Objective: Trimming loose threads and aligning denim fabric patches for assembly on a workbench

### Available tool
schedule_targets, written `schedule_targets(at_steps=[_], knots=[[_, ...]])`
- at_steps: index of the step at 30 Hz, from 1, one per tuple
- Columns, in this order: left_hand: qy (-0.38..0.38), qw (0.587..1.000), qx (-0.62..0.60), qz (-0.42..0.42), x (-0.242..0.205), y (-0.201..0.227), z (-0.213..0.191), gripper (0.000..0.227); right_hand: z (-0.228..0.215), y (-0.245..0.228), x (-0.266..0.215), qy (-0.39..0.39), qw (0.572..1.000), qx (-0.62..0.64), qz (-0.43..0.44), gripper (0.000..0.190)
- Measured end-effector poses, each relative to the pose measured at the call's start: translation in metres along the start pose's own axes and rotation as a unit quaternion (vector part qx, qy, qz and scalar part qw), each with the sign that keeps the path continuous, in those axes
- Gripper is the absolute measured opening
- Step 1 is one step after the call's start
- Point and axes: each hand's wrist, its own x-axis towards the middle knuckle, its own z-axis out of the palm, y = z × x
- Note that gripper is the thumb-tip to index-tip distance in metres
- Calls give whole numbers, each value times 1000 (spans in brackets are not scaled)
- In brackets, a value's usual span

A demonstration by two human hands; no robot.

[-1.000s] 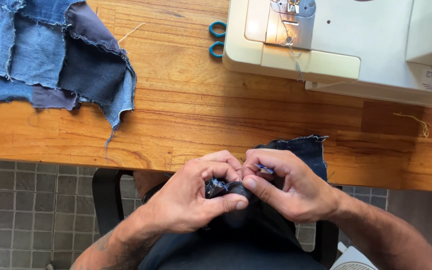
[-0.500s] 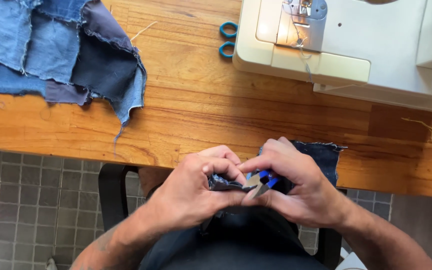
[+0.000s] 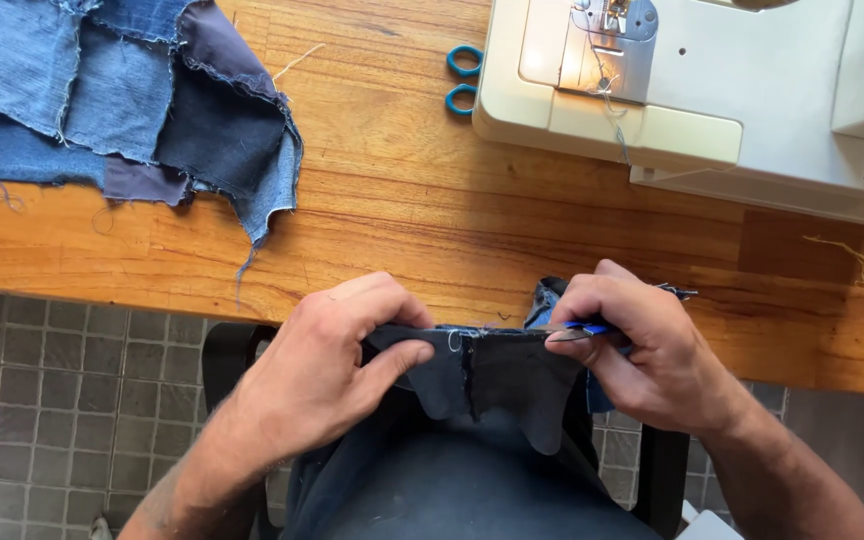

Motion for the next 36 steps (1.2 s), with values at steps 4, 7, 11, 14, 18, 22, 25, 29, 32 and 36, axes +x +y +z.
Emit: schedule_targets(at_steps=[4, 7, 11, 14, 18, 22, 25, 29, 32, 36], knots=[[64, 996, -6, 61, -4, 8, 1, 10, -5, -16, 5, 10, 997, -34, -72, 15], [103, 975, 31, 197, -7, 12, 6, 11, -6, -22, 0, 46, 975, -137, -170, 32], [204, 846, 212, 444, -10, 2, 13, 8, -1, -16, -14, 125, 882, -294, -347, 20], [217, 807, 256, 486, -14, -5, 17, 10, 8, 0, -29, 170, 824, -357, -405, 22], [223, 797, 290, 481, -15, -4, 17, 20, 14, 16, -43, 201, 794, -375, -434, 19], [236, 816, 290, 440, -19, -5, 16, 15, 4, 1, -36, 196, 813, -364, -410, 17], [243, 851, 264, 384, -20, -6, 11, 9, -7, -19, -20, 104, 859, -378, -330, 31], [214, 907, 192, 307, -28, -10, 8, 13, -12, -23, -14, 105, 878, -336, -323, 23], [167, 947, 165, 219, -36, -10, -3, 14, -19, -25, -17, 123, 896, -325, -278, 28], [95, 981, 105, 132, -38, 9, -17, 16, -23, -33, -14, 113, 926, -283, -222, 27]])
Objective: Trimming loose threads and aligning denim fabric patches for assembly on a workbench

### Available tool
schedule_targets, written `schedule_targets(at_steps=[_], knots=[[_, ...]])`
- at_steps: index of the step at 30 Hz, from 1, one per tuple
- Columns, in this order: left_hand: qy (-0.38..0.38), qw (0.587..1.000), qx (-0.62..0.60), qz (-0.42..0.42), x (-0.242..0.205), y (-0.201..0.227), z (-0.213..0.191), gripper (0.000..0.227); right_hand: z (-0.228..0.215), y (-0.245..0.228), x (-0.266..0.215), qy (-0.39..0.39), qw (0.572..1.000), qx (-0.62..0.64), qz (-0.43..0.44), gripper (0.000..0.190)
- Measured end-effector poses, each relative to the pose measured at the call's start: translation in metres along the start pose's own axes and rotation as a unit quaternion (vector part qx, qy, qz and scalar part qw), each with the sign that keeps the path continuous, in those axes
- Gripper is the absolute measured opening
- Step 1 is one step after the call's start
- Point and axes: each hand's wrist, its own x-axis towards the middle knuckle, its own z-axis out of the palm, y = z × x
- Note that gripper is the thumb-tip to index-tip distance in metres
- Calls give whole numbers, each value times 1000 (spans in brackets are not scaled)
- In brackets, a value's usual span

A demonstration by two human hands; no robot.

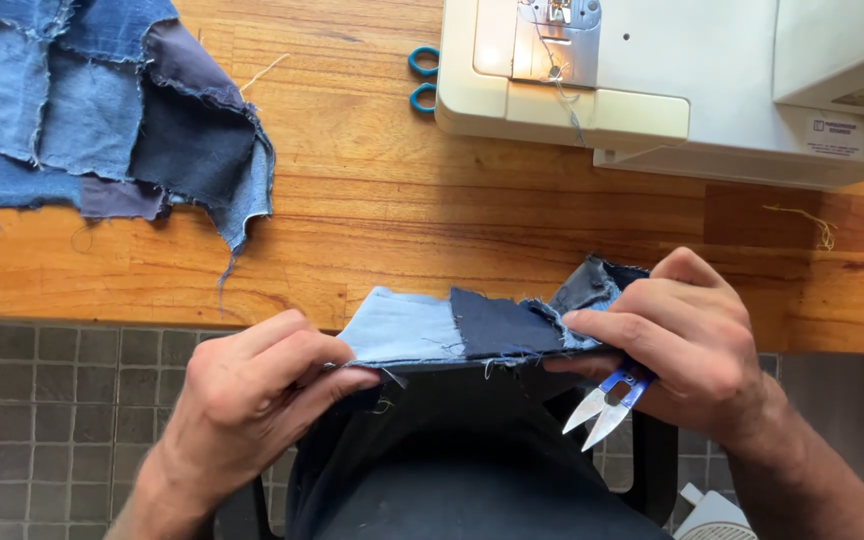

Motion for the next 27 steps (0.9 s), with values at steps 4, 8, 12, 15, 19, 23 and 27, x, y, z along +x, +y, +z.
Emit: schedule_targets(at_steps=[4, 8, 12, 15, 19, 23, 27], knots=[[-36, 997, -64, -32, 3, 3, -3, 15, -8, 4, -1, -32, 996, 79, 30, 25], [-23, 979, -170, -106, -10, -9, 9, 16, -20, 13, -2, -85, 976, 182, 82, 26], [-33, 978, -148, -142, -13, -13, 3, 16, -40, 23, -4, -175, 966, 161, 102, 29], [-67, 982, -131, -122, -4, -7, -7, 13, -50, 29, -12, -203, 961, 140, 126, 26], [-78, 988, -105, -87, 5, 6, -24, 14, -64, 28, -14, -218, 959, 128, 130, 18], [-44, 999, 26, 17, 9, 23, -36, 33, -71, 21, -26, -176, 980, 15, 91, 15], [33, 972, 208, 108, 8, 31, -40, 17, -69, 2, -27, -106, 984, -125, 69, 4]])
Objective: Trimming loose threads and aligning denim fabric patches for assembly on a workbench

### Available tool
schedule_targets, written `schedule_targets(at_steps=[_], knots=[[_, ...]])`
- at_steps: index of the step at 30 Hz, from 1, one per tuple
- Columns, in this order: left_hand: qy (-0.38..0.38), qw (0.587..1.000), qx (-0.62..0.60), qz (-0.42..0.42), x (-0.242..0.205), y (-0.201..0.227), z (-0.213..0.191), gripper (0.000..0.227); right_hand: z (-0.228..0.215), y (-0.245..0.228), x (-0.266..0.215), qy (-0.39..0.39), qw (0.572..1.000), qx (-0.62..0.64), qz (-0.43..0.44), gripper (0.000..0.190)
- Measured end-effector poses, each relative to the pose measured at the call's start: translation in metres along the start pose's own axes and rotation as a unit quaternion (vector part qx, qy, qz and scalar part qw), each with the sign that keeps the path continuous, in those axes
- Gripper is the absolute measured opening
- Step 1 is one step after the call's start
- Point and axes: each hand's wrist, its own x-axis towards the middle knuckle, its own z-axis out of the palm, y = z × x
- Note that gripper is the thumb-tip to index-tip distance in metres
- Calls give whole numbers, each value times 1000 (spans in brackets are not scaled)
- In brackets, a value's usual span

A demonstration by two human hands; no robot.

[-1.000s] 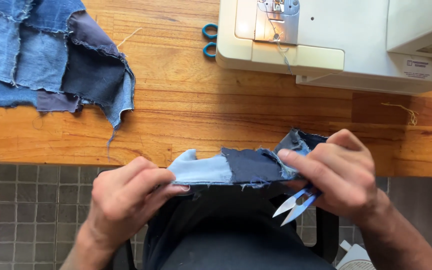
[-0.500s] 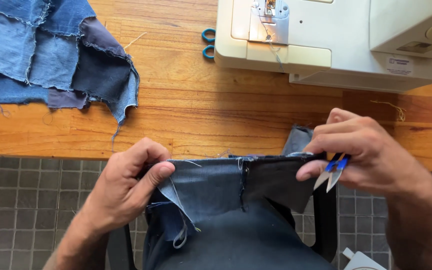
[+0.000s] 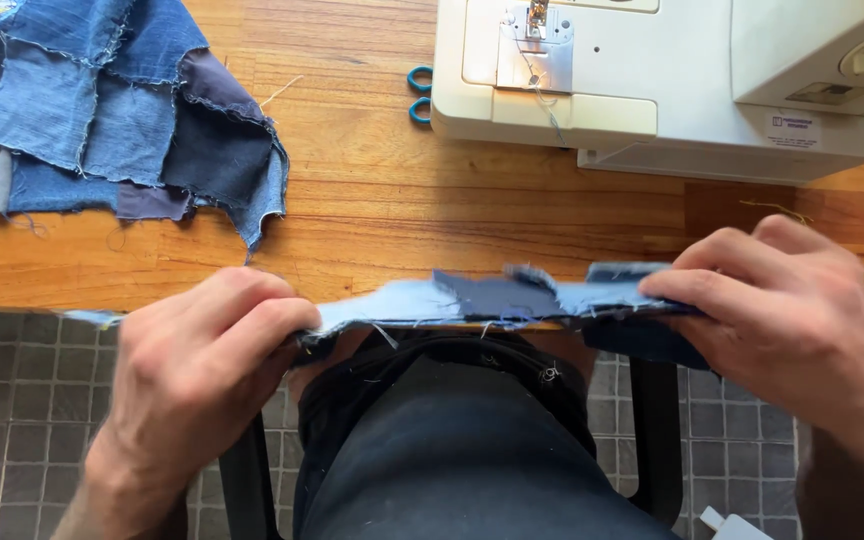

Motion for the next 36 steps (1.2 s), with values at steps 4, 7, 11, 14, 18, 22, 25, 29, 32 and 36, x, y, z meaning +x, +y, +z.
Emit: schedule_targets(at_steps=[4, 7, 11, 14, 18, 22, 25, 29, 32, 36], knots=[[126, 983, 74, 113, 3, -7, 9, 9, 8, -9, -13, 130, 981, -135, -55, 31], [159, 954, 183, 176, -11, -34, 27, 13, 47, 9, -39, 215, 926, -276, -143, 17], [78, 960, 260, 69, -43, -77, 56, 13, 85, 18, -20, 134, 963, -194, -131, 22], [59, 961, 270, 23, -56, -94, 57, 12, 88, 24, -14, 103, 981, -121, -112, 29], [93, 962, 256, -13, -68, -97, 43, 24, 88, 21, -18, 91, 989, -105, -59, 34], [123, 954, 266, -67, -91, -113, 32, 15, 90, 33, -40, 70, 987, -142, -19, 28], [125, 983, 106, -89, -90, -120, 14, 12, 90, 47, -59, 72, 979, -186, 32, 36], [136, 949, -208, -193, -98, -124, 4, 25, 72, 52, -69, 106, 987, -86, 81, 36], [108, 957, -208, -170, -98, -126, -2, 17, 60, 62, -75, 60, 993, -91, 53, 47], [94, 995, 22, -34, -98, -129, 2, 29, 58, 57, -76, 32, 991, -131, -21, 26]])
